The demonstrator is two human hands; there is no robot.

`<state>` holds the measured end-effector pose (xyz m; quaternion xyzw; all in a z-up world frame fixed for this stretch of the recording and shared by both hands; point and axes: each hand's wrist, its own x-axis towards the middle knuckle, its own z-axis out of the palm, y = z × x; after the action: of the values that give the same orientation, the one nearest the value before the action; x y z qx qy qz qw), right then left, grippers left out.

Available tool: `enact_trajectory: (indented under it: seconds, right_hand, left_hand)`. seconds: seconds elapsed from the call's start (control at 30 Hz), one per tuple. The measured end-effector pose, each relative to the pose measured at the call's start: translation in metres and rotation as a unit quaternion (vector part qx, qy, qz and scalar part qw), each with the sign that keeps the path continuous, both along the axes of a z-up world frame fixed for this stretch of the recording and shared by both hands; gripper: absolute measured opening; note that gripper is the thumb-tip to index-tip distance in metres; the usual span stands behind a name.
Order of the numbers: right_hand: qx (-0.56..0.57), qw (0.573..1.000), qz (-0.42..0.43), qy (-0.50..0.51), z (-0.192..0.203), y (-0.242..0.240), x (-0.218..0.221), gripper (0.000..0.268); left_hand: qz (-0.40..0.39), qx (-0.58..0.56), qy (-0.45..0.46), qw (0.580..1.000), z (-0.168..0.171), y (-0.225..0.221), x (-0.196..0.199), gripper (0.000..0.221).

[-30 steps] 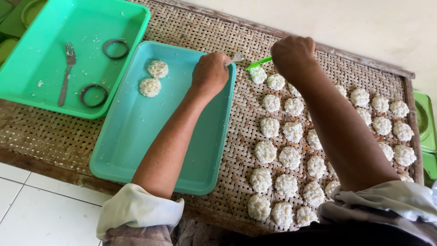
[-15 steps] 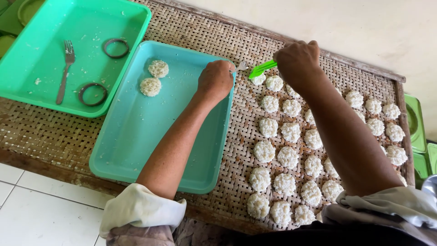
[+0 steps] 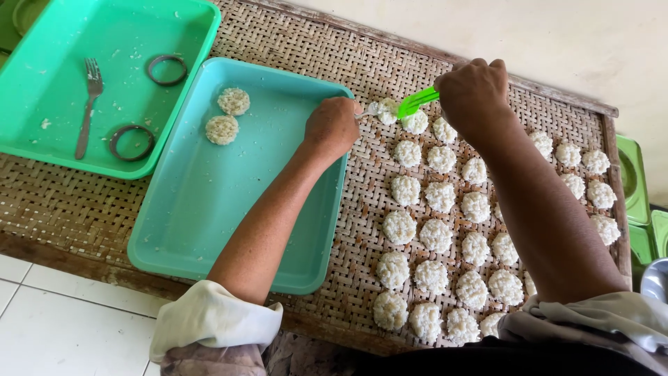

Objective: Arranging small white food patties onto a woven drying rack using a fork and spatula.

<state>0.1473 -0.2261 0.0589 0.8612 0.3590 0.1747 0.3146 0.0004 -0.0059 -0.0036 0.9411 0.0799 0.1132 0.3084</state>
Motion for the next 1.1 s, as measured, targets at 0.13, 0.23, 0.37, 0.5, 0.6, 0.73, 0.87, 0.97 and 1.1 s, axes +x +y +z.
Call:
enact_trajectory:
  seconds: [0.13, 0.23, 0.37, 0.5, 0.6, 0.73, 0.87, 0.97, 1.1]
  right_hand:
    - [-0.038, 0.999, -0.015, -0.011, 0.015, -0.002, -0.01, 0.015]
    - [-0.049, 0.998, -0.028, -0.014, 0.015, 0.001, -0.011, 0.016]
    - [-0.043, 0.999, -0.016, -0.027, 0.018, 0.006, -0.016, 0.008]
    - [-0.025, 0.998, -0.012, -0.053, 0.026, 0.004, -0.021, 0.012]
    - [0.005, 0.999, 0.007, -0.042, 0.009, 0.008, -0.019, 0.02]
    - [0.013, 0.999, 0.009, -0.038, 0.009, 0.004, -0.019, 0.014]
    - [-0.012, 0.999, 0.003, -0.031, 0.033, -0.008, -0.025, 0.017]
    - [-0.04, 0.998, -0.006, 0.046, 0.034, -0.009, -0.025, 0.024]
    - [0.044, 0.983, -0.073, 0.16, 0.039, 0.01, -0.049, 0.012]
  left_hand:
    - [0.004, 0.012, 0.007, 1.0, 0.001, 0.004, -0.001, 0.034]
    - [0.012, 0.003, 0.007, 1.0, 0.007, 0.002, -0.005, 0.035]
    - [0.008, 0.004, 0.007, 1.0, 0.001, 0.006, -0.002, 0.034]
    - [0.01, 0.008, -0.008, 1.0, 0.001, 0.009, -0.003, 0.038]
    - [0.008, 0.001, 0.001, 1.0, 0.0, 0.006, -0.002, 0.035]
    - [0.004, -0.01, -0.006, 1.0, 0.005, 0.005, -0.007, 0.032]
    - [0.018, 0.004, -0.017, 1.0, 0.01, 0.007, -0.009, 0.033]
    - [0.016, 0.0, -0.021, 1.0, 0.01, 0.006, -0.01, 0.033]
    - [-0.017, -0.08, 0.008, 0.997, 0.016, 0.012, -0.016, 0.034]
